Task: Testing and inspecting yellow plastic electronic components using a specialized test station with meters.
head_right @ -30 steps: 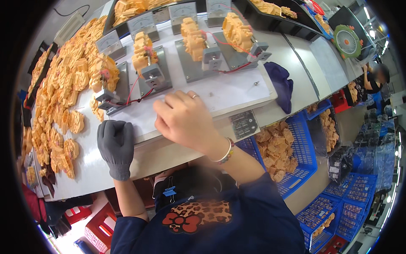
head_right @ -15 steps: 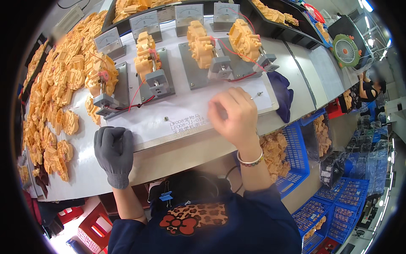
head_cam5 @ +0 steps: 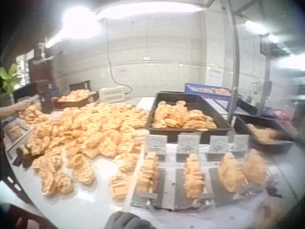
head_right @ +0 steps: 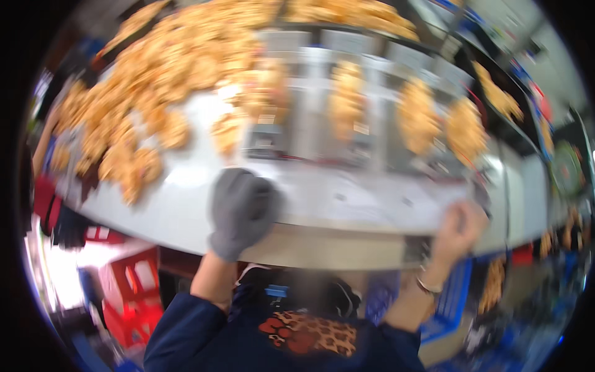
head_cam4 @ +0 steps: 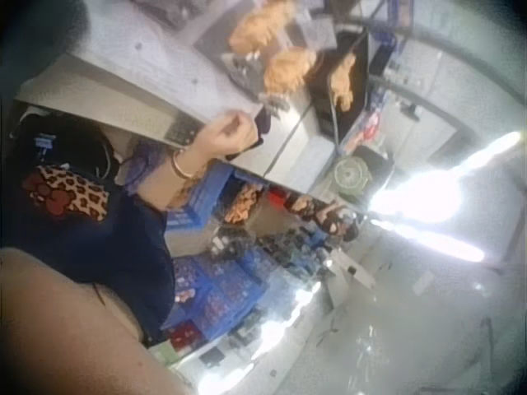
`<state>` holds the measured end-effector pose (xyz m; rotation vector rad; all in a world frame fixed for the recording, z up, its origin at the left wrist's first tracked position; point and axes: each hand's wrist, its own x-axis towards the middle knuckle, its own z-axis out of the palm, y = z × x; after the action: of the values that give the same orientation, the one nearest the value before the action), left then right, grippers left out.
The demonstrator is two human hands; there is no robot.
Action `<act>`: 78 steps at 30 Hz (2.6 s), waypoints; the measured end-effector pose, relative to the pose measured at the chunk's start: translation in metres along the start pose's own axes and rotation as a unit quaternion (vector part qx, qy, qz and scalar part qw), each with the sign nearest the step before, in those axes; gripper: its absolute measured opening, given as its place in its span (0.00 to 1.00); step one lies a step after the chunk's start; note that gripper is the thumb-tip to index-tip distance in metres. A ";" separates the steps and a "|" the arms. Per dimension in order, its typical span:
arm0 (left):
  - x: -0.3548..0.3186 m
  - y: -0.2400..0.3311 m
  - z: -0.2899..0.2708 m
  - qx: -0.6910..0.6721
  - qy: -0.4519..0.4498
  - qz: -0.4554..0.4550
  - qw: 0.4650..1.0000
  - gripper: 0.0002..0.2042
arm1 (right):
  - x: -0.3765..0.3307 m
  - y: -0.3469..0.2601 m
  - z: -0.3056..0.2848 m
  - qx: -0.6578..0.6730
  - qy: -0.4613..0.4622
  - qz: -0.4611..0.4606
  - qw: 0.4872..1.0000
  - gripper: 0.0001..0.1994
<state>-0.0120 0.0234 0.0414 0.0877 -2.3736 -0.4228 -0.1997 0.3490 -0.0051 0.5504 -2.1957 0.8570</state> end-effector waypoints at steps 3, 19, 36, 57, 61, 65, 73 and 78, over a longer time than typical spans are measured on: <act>-0.002 0.000 0.006 -0.037 0.009 -0.051 0.998 0.06 | -0.016 0.048 -0.007 0.144 0.031 0.133 0.980 0.05; -0.015 -0.003 -0.002 -0.089 0.011 -0.044 0.995 0.07 | -0.020 -0.009 -0.021 0.118 0.095 -0.016 0.988 0.11; -0.133 0.003 -0.064 -0.038 0.015 -0.026 0.999 0.13 | -0.141 -0.095 -0.033 0.285 -0.595 0.015 0.752 0.21; -0.142 -0.006 -0.060 -0.027 -0.010 -0.038 0.999 0.13 | -0.170 -0.137 0.010 0.336 -0.664 -0.131 0.655 0.32; -0.142 -0.006 -0.060 -0.025 -0.009 -0.042 0.999 0.13 | -0.168 -0.136 0.007 0.334 -0.687 -0.104 0.636 0.36; -0.140 -0.008 -0.062 -0.020 -0.003 -0.045 0.999 0.12 | -0.164 -0.132 -0.004 0.319 -0.679 -0.113 0.652 0.36; -0.134 -0.013 -0.060 -0.019 0.014 -0.040 0.999 0.12 | -0.140 -0.107 0.011 0.361 -0.740 0.052 0.566 0.32; -0.127 -0.011 -0.059 -0.016 0.019 -0.008 1.000 0.13 | -0.146 -0.143 0.076 0.302 -0.821 0.032 0.484 0.28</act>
<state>0.1211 0.0197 -0.0026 0.0987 -2.3285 -0.4626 -0.0526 0.2147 -0.0940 2.5196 -3.3647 1.4020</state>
